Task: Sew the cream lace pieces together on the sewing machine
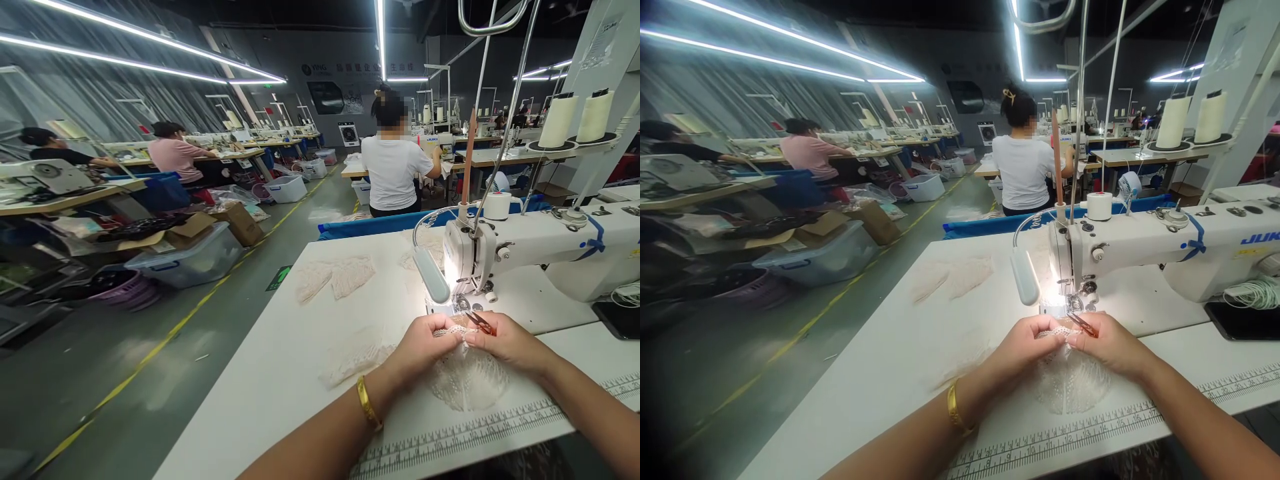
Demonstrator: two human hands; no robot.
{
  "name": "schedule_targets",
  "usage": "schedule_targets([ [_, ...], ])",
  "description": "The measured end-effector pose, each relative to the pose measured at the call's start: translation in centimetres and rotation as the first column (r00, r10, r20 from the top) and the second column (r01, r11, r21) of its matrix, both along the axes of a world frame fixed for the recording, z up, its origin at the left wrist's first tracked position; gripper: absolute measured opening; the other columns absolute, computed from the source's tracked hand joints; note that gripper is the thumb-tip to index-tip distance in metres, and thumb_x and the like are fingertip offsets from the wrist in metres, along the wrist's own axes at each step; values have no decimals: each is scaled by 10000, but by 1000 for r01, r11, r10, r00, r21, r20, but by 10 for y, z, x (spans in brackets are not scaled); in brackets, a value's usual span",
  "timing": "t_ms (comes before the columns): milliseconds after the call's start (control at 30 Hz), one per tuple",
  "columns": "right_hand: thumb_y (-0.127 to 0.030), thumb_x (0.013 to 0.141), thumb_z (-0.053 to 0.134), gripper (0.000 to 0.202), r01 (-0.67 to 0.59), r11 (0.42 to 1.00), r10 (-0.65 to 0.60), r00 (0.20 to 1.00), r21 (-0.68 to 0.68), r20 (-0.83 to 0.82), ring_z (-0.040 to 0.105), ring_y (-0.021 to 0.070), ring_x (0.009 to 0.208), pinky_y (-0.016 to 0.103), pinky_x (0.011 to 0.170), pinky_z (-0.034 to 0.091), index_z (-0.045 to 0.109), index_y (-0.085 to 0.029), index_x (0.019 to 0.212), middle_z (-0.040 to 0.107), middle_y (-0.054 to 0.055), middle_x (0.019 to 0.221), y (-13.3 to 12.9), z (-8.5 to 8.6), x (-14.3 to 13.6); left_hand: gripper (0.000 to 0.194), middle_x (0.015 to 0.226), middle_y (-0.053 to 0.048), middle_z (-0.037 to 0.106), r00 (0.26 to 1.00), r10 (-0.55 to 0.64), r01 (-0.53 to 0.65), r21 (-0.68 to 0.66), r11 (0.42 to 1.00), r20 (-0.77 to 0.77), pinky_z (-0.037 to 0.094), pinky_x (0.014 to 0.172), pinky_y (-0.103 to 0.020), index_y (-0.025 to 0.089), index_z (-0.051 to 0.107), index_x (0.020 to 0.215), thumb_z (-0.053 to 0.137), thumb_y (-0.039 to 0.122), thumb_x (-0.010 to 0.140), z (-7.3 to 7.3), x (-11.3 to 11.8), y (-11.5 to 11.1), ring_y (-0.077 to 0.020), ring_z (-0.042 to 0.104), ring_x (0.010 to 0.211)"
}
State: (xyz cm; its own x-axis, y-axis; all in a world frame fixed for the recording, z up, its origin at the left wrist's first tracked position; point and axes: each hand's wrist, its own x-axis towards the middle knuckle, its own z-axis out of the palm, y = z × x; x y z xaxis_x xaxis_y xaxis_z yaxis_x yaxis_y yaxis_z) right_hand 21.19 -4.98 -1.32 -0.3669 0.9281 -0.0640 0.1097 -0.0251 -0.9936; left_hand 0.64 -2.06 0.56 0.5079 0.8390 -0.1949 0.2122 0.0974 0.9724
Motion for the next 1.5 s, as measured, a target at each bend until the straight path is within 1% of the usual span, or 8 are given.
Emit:
schedule_targets([
  [167,-560,856,727,434,35,999,-36,999,-14,-13,349,139,676,282,632,289,466,-229,751,392,-48,718,-1,-5,3,210,627,40,519,997,78,-78,7,997,1,332,592,-258,183,578,659,683,359,706,-4,2,-1,-128,438,632],
  [267,-530,865,733,445,49,999,-50,998,-22,-36,331,133,666,279,623,264,434,-230,730,372,-58,704,-1,-8,4,210,619,40,515,998,55,-54,-25,998,13,313,586,-255,177,588,660,694,352,704,-2,1,0,-120,417,620],
  [400,-516,876,730,358,46,997,-51,996,-57,-76,450,151,705,286,674,363,553,-211,808,510,-36,747,-1,-6,5,207,614,18,533,995,-24,36,-125,992,94,328,598,-258,163,606,648,669,349,715,3,-2,2,-126,438,619],
  [533,-531,876,733,361,23,996,-33,993,-85,-109,564,197,826,315,775,443,663,-186,954,645,19,882,-2,-2,5,230,731,-19,620,979,-17,60,-209,976,201,412,671,-272,151,666,736,685,379,714,5,-4,3,-162,535,718],
  [733,-581,839,734,413,90,993,-94,994,-80,-47,608,232,819,364,798,510,727,-187,962,693,48,853,-6,2,5,191,611,11,541,993,22,-3,-164,986,114,359,609,-265,168,610,621,684,337,670,6,-4,3,-142,472,635],
  [933,-572,825,755,401,136,987,-138,990,-81,-23,609,238,767,372,770,521,740,-191,947,683,47,783,-8,1,6,191,627,5,535,988,19,11,-195,981,150,324,616,-268,161,621,636,647,350,657,5,-6,4,-136,459,643],
  [1233,-581,862,734,402,94,993,-97,994,-71,-47,602,230,799,366,794,511,714,-191,959,668,37,803,-8,2,7,172,634,3,497,990,-4,30,-180,983,144,326,635,-276,168,584,625,623,328,674,3,-9,4,-149,447,671],
  [1500,-643,980,574,447,55,992,-69,990,112,123,525,197,803,324,739,448,659,-216,879,595,12,854,-6,2,5,219,646,5,526,993,-13,28,-120,992,119,309,624,-270,164,616,650,667,368,713,8,-8,1,-133,428,645],
])
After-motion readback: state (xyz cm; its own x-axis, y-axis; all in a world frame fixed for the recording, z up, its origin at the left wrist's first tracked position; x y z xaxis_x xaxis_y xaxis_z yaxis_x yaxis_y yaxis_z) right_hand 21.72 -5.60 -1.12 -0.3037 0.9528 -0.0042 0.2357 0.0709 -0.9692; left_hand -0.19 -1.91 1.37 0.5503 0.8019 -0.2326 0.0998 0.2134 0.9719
